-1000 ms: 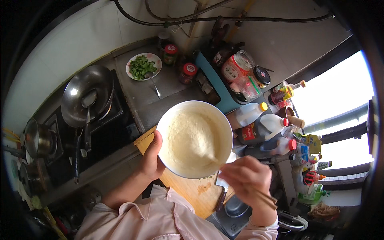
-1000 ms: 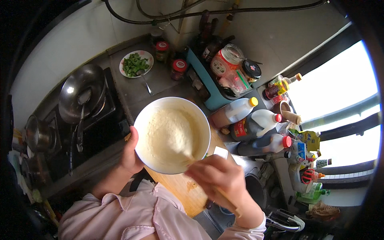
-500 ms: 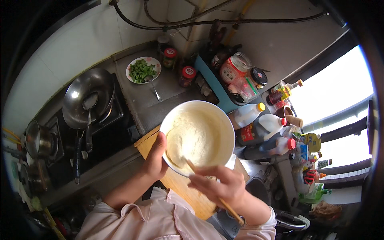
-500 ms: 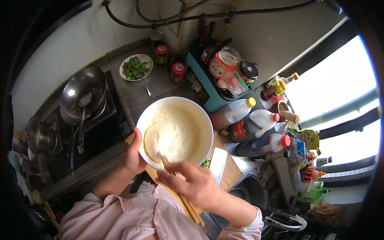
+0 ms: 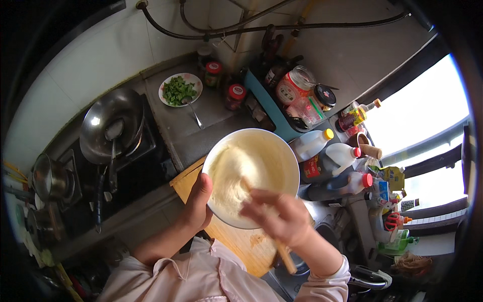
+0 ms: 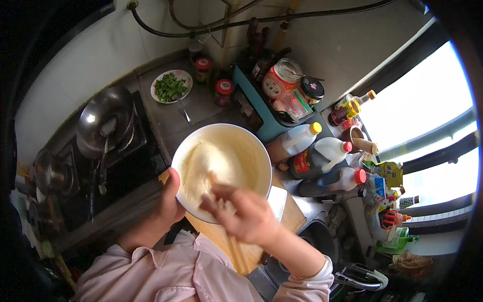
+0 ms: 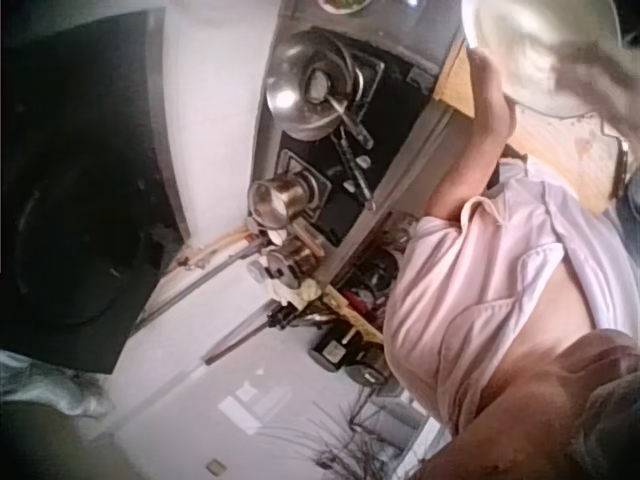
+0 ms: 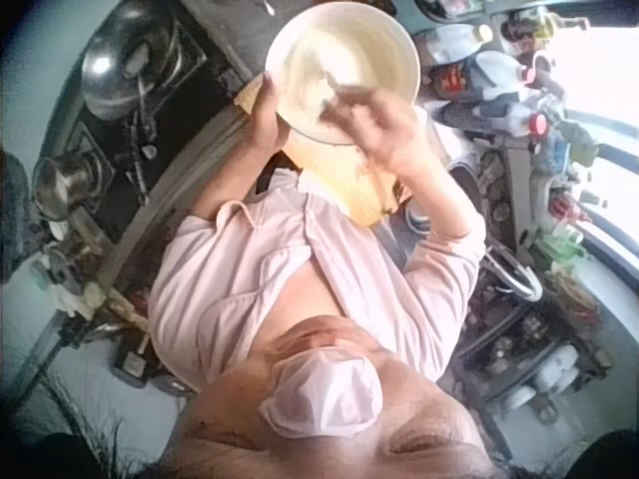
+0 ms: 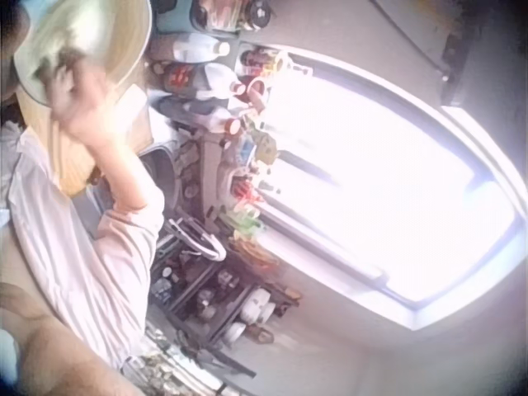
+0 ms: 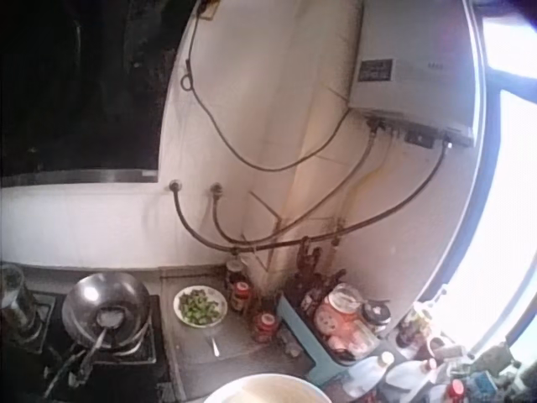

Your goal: The person stirs a white batter in a bowl using chopsticks. They briefly lift the lid of a pot on the stove to check its contents, then resume stirring the batter until it becomes smooth.

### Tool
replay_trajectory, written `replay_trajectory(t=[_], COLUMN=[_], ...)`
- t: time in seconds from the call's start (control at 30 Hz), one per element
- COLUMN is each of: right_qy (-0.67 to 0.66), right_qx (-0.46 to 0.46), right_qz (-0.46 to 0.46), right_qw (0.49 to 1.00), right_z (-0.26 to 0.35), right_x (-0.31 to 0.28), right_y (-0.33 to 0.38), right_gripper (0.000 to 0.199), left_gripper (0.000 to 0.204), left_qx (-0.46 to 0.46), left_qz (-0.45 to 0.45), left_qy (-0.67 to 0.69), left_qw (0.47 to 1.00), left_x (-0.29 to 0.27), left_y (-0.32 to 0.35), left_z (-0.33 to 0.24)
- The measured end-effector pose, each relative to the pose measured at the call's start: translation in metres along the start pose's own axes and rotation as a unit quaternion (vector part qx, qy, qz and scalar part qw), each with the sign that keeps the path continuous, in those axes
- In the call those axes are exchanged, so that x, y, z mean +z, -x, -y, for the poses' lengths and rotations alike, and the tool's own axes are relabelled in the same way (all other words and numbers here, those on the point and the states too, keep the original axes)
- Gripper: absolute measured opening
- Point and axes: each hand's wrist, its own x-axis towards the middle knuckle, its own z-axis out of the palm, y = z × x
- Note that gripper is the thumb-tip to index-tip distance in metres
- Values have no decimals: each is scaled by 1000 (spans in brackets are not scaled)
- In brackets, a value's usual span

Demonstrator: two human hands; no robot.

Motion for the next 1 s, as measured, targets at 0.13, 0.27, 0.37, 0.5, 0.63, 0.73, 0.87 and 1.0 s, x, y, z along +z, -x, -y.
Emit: replay_trajectory(t=[0.13,0.27,0.37,0.5,0.63,0.73,0.87,1.0], right_qy=[60,-75,-42,24,-61,-99,-8,13], right_qx=[45,43,83,124,90,76,83,101], right_qz=[40,58,18,-15,58,13,-65,23], right_qw=[996,995,996,992,992,992,994,995], right_z=[0,23,-3,-14,25,17,-13,14], right_x=[-26,-25,-13,-26,-27,-13,-16,-29], right_y=[-2,-1,-8,-10,4,-5,-6,10], right_gripper=[24,22,23,20,19,23,25,26], left_gripper=[81,80,78,80,81,81,83,85], left_qx=[28,11,-37,-3,19,-2,-5,51], left_qz=[0,2,-24,-24,-11,-2,-24,7], left_qy=[-5,10,27,12,6,7,6,-41], left_qw=[1000,1000,999,1000,1000,1000,1000,998], left_x=[-14,-10,-2,-11,-13,-5,-4,-18], left_y=[2,-1,1,4,3,3,7,7], left_z=[-10,-7,1,-12,-13,-4,-5,-20])
